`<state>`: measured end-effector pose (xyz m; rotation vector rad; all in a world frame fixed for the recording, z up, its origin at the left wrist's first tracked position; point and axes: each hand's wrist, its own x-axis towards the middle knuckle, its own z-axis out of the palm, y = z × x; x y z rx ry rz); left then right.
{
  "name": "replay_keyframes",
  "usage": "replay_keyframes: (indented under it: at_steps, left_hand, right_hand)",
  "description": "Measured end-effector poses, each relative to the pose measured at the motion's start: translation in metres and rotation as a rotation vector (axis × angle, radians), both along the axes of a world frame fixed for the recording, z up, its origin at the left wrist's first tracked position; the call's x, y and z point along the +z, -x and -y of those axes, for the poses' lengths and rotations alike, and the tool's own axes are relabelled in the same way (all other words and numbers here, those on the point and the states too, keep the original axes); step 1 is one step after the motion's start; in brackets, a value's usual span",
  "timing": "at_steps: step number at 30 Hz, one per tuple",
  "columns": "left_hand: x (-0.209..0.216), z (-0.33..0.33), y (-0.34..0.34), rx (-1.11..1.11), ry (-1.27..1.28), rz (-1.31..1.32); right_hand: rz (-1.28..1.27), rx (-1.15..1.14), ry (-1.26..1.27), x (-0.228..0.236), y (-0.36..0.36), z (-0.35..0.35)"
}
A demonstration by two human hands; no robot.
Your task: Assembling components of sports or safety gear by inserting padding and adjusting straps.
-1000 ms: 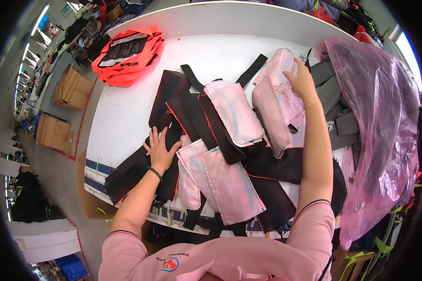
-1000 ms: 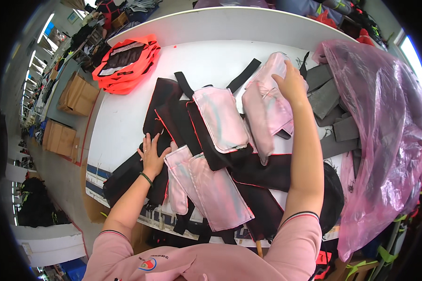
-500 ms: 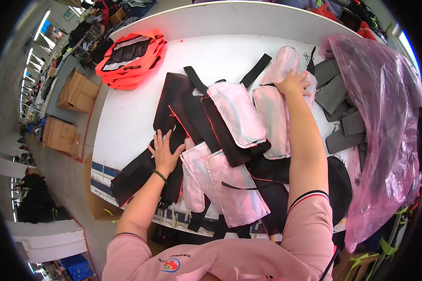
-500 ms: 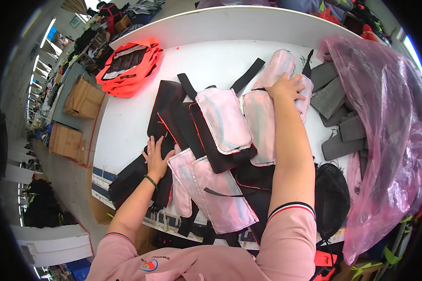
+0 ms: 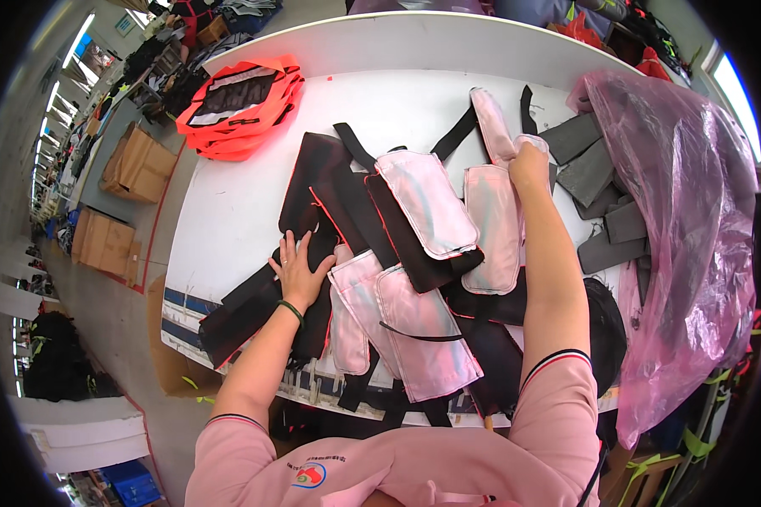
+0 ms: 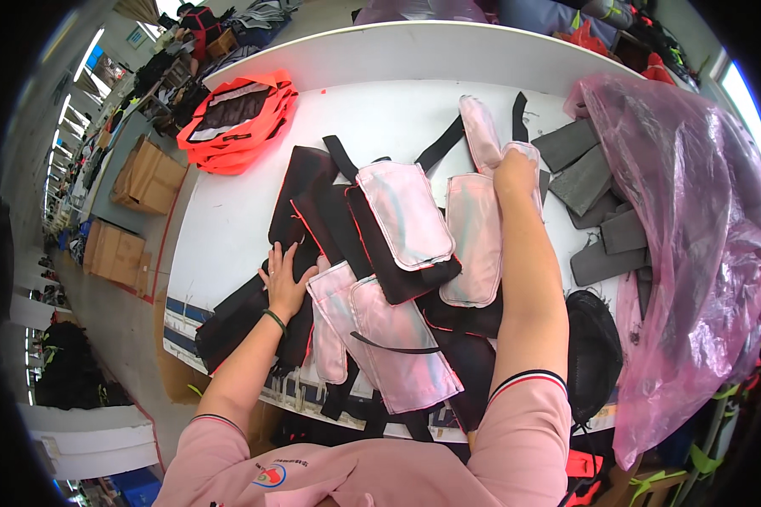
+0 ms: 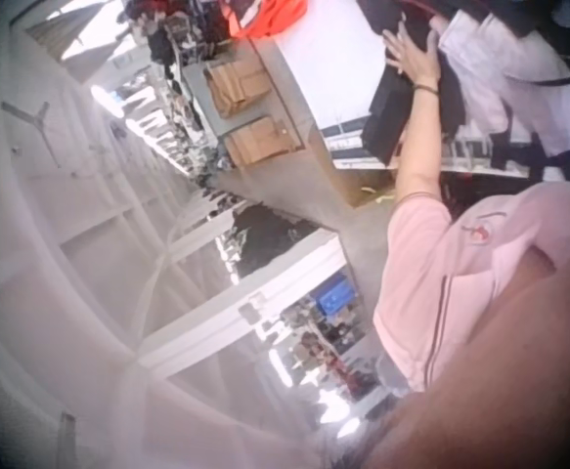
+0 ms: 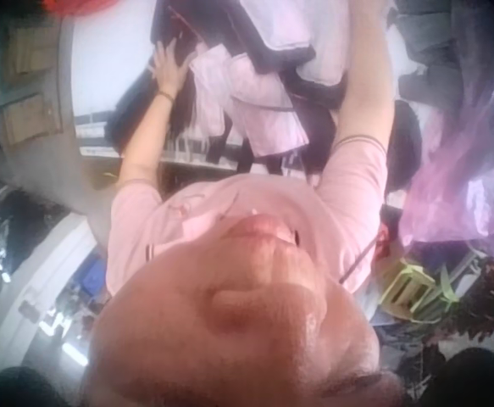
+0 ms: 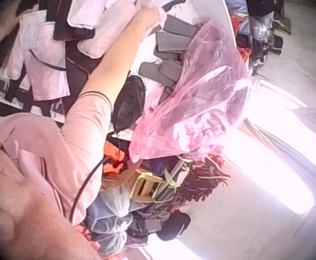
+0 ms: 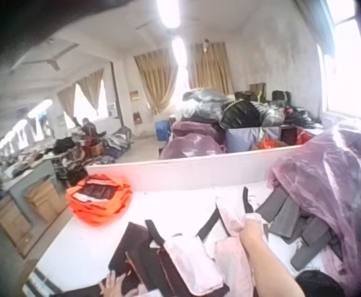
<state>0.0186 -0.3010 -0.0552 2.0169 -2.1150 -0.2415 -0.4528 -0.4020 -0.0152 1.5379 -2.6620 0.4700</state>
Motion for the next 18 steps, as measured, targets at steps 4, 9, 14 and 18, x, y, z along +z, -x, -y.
replay_keyframes:
  at_steps: [4, 9, 14, 18]
  left_hand:
    - [0.000, -0.003, 0.000, 0.013, 0.009, -0.004]
    - [0.000, -0.003, -0.001, 0.019, 0.009, -0.012]
    - [0.001, 0.005, 0.004, 0.065, -0.001, -0.030]
    - [0.005, 0.020, 0.012, 0.108, -0.073, -0.046]
  right_hand:
    - [0.164, -0.052, 0.192, 0.023, 0.006, -0.033]
    - [0.249, 0.083, 0.739, 0.095, 0.001, -0.087]
    - [0.187, 0.223, 0.979, 0.185, -0.036, -0.143]
    - [0.166, 0.381, 1.014, 0.245, -0.087, -0.185]
